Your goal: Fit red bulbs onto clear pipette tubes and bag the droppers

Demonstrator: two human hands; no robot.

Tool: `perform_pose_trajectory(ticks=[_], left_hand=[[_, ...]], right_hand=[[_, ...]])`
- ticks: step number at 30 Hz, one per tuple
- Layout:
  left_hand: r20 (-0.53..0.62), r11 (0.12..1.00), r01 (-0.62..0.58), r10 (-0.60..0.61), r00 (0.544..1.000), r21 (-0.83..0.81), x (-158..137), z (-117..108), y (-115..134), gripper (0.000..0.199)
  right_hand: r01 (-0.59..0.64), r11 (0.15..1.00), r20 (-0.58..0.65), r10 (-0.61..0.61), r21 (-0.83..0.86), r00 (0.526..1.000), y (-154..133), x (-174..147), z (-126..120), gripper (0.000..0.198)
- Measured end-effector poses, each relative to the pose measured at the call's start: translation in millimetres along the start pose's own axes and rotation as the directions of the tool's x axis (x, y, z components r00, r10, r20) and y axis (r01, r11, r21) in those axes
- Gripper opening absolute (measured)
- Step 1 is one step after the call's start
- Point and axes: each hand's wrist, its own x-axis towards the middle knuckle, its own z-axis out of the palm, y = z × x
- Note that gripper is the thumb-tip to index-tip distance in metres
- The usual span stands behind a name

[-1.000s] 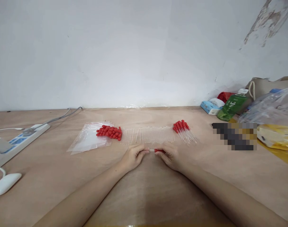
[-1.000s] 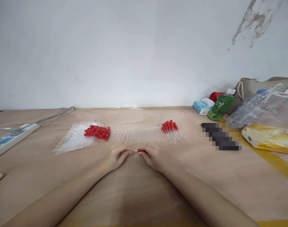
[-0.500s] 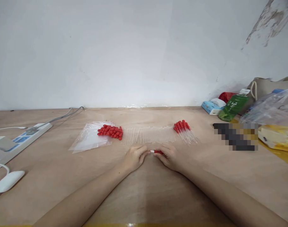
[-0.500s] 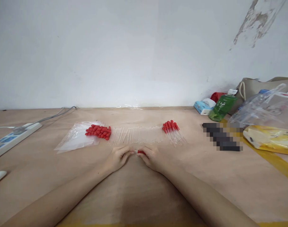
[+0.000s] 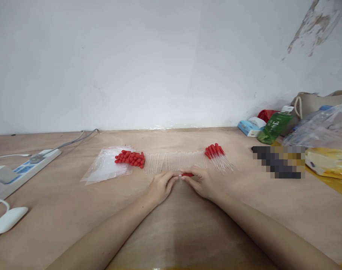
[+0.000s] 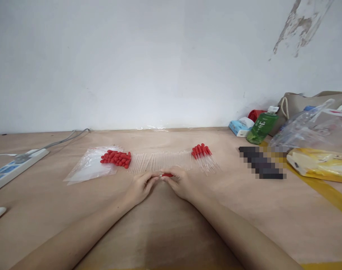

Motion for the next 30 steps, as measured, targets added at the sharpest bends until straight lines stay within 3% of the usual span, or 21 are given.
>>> perform_pose_trajectory(ticks=[3,6,12,14,17,22,26,30], left_hand=[[0.032,0.997,-0.063,0.064,0.997,-0.034,1,-2,1,0.021],[0.065,0.998,-0.066,0.066,0.996,-0.007,2,-8,1,0.023],[0.119,0.998,0.023,-0.030,0.992,0.059,6,-13,-6,0.018],[0.127,0.998,0.014,-0.021,0.992,0.056,6,-12,-7,0.016],[0.131,0.999,0.007,-0.013,0.991,0.047,6,-12,-7,0.015],[0.130,0.999,0.008,-0.014,0.991,0.045,6,-12,-7,0.015],[0.139,0.999,0.015,-0.020,0.990,0.035,6,-13,-7,0.017],[0.133,0.999,0.020,-0.024,0.991,0.028,5,-13,-8,0.017]], right_hand=[[-0.202,0.943,-0.080,0.230,0.265,0.970,1,5,2,0.025],[-0.269,0.853,-0.174,0.377,0.446,0.910,7,14,-7,0.031],[-0.322,0.864,-0.361,0.463,0.387,0.809,42,30,-61,0.041],[-0.365,0.891,-0.405,0.449,0.270,0.796,53,32,-77,0.042],[-0.435,0.898,-0.402,0.374,-0.068,0.836,59,38,-87,0.038],[-0.417,0.719,-0.316,0.281,-0.556,0.906,61,58,-78,0.029],[-0.452,0.511,-0.350,0.287,-0.731,0.891,73,66,-66,0.027],[-0.459,0.462,-0.425,0.183,-0.759,0.886,76,64,-60,0.032]])
